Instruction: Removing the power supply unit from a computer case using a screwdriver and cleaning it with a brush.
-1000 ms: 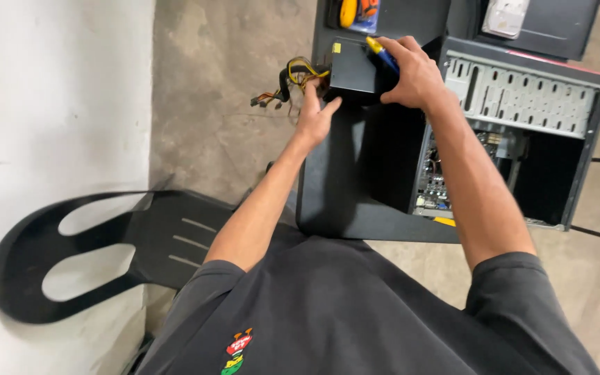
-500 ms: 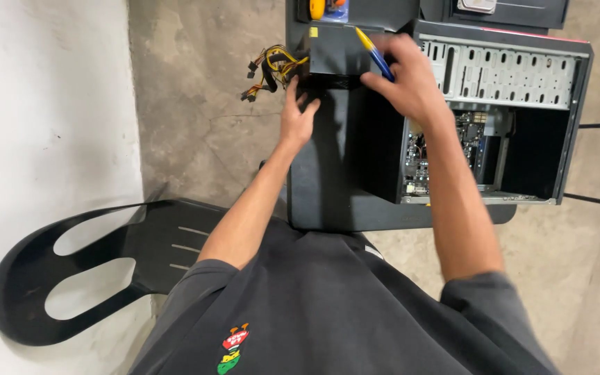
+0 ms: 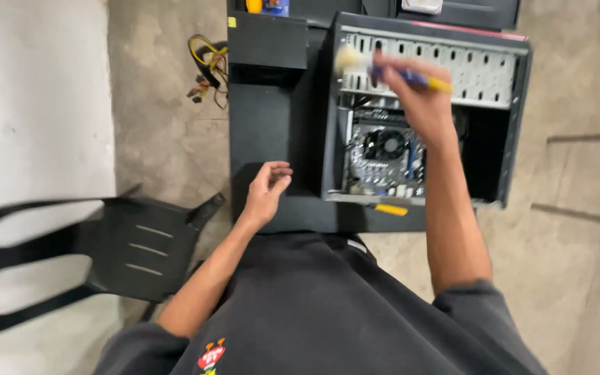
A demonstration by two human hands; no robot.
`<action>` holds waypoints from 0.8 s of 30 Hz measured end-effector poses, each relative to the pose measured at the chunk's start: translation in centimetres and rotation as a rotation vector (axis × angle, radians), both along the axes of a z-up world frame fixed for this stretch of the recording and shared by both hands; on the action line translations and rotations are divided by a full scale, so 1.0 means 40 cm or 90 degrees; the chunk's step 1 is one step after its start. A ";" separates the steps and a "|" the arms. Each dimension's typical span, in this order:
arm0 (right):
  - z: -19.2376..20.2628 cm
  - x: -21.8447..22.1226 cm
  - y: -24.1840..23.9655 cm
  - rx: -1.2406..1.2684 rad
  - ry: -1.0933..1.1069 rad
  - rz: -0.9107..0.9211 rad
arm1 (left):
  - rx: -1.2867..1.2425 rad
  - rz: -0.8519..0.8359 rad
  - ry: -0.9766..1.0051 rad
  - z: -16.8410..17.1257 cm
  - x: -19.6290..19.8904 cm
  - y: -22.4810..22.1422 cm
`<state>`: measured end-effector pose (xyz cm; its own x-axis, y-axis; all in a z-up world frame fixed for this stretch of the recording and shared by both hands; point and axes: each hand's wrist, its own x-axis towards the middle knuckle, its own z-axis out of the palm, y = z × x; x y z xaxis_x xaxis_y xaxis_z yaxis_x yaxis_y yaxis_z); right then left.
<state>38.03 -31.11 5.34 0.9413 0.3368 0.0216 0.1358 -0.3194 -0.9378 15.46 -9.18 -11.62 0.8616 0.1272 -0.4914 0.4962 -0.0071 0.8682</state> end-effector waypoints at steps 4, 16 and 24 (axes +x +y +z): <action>-0.068 0.177 -0.034 -0.124 -0.389 0.259 | 0.038 0.077 -0.184 0.133 0.048 -0.202; -0.121 0.340 -0.086 -0.103 -0.382 0.497 | 0.528 0.152 -0.166 0.106 0.121 -0.334; -0.060 0.320 -0.169 -0.147 0.010 0.554 | 0.447 0.134 -0.010 0.186 0.107 -0.359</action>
<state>50.82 -37.89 2.96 0.3513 0.9249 -0.1456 0.4052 -0.2903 -0.8669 19.74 -23.53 -4.18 0.7903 0.5711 -0.2219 0.5363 -0.4698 0.7012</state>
